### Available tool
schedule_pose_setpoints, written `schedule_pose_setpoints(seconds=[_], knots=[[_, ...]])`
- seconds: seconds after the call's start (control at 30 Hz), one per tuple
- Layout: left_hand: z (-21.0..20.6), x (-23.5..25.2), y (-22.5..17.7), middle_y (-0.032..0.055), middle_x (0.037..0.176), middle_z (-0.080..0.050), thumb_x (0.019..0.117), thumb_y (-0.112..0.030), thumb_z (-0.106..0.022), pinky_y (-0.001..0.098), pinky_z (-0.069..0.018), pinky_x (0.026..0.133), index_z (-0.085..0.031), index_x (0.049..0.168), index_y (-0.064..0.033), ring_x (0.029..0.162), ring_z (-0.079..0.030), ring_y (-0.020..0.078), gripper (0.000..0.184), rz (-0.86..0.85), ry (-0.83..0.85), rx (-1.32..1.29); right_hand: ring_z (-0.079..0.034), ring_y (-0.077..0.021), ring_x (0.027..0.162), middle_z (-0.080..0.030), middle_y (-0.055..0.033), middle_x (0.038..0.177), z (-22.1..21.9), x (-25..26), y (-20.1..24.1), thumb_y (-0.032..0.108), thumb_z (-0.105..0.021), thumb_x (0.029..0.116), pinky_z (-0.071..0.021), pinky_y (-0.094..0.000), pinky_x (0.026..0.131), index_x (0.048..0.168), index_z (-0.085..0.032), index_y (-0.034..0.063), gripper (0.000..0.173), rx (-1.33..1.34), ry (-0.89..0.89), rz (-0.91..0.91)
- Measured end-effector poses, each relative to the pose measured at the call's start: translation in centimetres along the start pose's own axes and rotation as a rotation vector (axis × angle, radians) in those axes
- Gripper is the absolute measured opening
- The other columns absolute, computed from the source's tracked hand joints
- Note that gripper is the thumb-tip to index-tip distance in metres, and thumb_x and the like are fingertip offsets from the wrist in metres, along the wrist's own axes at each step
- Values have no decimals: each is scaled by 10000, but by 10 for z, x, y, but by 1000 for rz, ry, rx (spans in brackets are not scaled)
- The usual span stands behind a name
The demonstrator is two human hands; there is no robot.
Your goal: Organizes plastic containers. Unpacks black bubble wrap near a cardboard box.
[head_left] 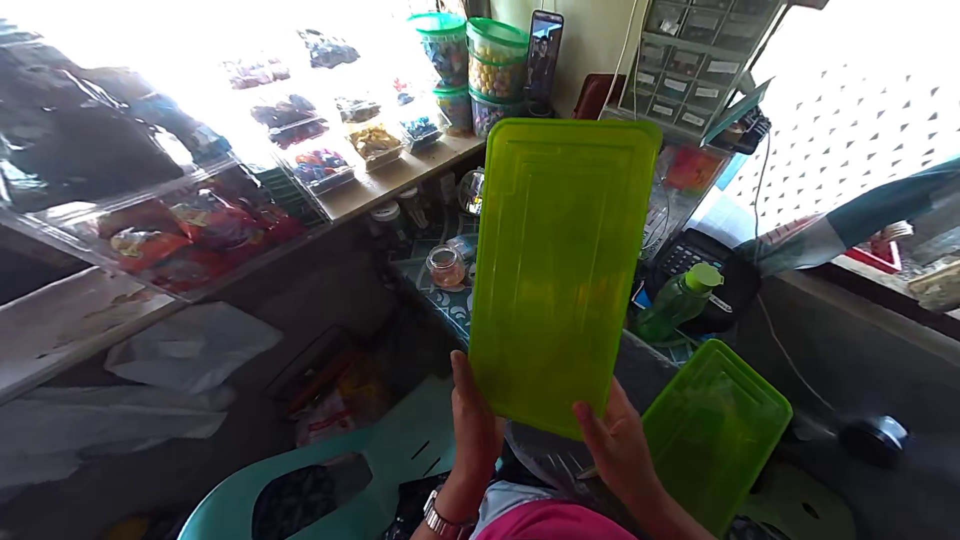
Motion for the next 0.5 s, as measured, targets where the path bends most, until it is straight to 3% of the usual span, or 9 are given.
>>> schedule_pose_setpoints(seconds=[0.2, 0.3, 0.37, 0.43, 0.5], knots=[[16, 9, 1, -2, 822, -732, 1106, -425, -231, 298, -628, 731, -655, 1042, -41, 790, -726, 87, 575, 31, -29, 70, -695, 17, 978, -722, 7, 1085, -12, -17, -19, 516, -681, 926, -601, -211, 851, 1340, -427, -93, 778, -22, 68, -84], [23, 18, -14, -25, 816, -729, 1111, -399, -270, 265, -616, 731, -686, 994, -35, 777, -712, 49, 565, -43, 20, 277, -693, -63, 1077, -704, -50, 1193, 0, -10, -21, 523, -707, 907, -595, -280, 942, 1408, -390, -96, 857, -37, 281, -114], [27, 22, -42, -31, 946, -729, 1077, -404, -395, 205, -580, 813, -690, 1099, 20, 869, -680, -23, 517, -284, 171, 507, -658, -86, 1178, -662, -100, 1324, 39, 3, -1, 543, -629, 957, -577, -303, 988, 1476, -380, -108, 869, -291, 166, 113], [27, 21, -73, -3, 1057, -732, 997, -535, -532, 171, -549, 873, -686, 1151, 57, 956, -655, -63, 631, -503, 295, 651, -593, -174, 1294, -590, -223, 1405, 87, 17, 38, 546, -592, 983, -516, -343, 1061, 1437, -478, -113, 808, -598, -78, 294], [25, 17, -95, -85, 1056, -730, 951, -634, -552, 152, -563, 846, -699, 1162, -31, 952, -654, -87, 655, -607, 356, 641, -524, -250, 1378, -496, -297, 1477, 116, 22, 73, 599, -562, 982, -466, -390, 1124, 1473, -435, -98, 861, -786, -164, 402]])
Point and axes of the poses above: each hand's wrist, its own x-axis towards the middle knuckle, its own z-axis out of the back of the hand, y = z × x, the point moved 7 cm from there along x, towards the middle knuckle
